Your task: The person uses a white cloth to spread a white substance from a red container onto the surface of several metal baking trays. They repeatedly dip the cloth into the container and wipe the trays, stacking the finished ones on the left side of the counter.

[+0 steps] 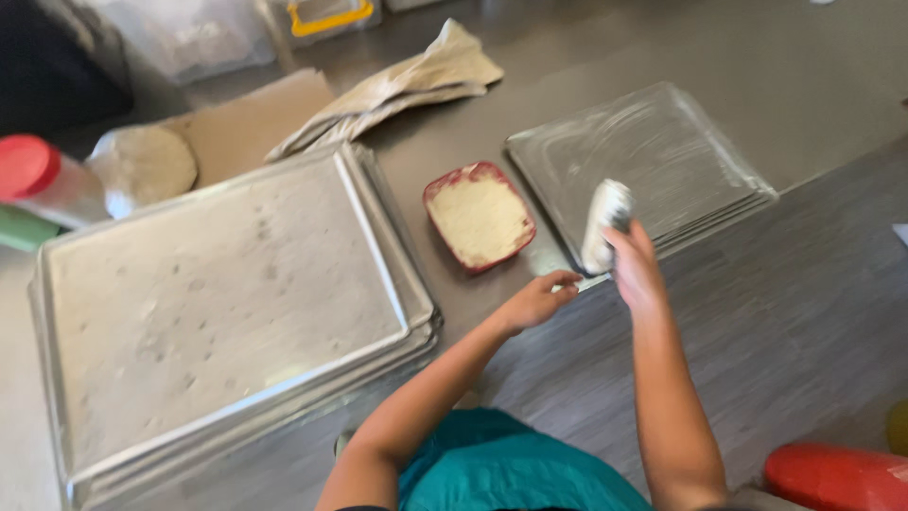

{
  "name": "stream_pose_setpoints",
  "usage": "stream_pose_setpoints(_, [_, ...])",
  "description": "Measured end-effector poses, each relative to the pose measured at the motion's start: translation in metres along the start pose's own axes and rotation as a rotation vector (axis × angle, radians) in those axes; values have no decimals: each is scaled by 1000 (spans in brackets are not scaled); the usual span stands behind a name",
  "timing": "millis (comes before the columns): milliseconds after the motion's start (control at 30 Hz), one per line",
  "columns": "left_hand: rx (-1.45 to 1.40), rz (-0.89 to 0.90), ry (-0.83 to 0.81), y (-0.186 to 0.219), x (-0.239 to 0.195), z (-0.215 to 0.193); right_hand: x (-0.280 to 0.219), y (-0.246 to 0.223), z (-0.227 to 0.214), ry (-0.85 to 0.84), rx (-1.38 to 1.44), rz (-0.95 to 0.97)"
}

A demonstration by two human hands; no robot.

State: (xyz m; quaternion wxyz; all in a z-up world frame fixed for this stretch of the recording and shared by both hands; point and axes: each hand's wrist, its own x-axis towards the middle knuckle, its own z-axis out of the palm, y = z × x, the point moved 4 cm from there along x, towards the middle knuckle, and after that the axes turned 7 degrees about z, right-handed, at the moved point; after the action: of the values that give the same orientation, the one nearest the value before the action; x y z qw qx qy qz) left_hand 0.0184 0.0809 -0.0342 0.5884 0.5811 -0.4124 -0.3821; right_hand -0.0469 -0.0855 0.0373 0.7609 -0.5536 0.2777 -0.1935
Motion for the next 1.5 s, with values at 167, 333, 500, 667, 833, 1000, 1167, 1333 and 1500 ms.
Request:
stream_pose_setpoints(167, [-28, 97, -114, 121, -165, -59, 84, 59, 105, -21, -1068, -255])
stream_pose_setpoints(333, [-10, -46, 446, 189, -325, -155, 122, 90, 148, -11, -1619, -610])
stream_pose_setpoints(500, [527, -354, 1211, 205, -488, -236, 127, 120, 163, 77, -1755, -477])
stream_pose_setpoints(667, [954, -354, 1391, 182, -583, -268, 127, 131, 182, -12, -1561, -158])
stream_pose_setpoints(833, [745, -383, 1385, 142, -597, -300, 103, 87, 195, 13, -898, -135])
stream_pose_setpoints(1000, [668, -346, 1369, 133, -604, -310, 42, 33, 280, -109, -474, -222])
stream_pose_setpoints(1167, [450, -351, 1275, 127, -637, -315, -46, -19, 327, -242, -228, -257])
stream_pose_setpoints(1333, [560, -373, 1189, 119, -648, -347, -78, -25, 326, -275, -2, -172])
stream_pose_setpoints(1500, [460, -563, 1184, 118, -613, -392, -67, 0, 335, -369, 289, 59])
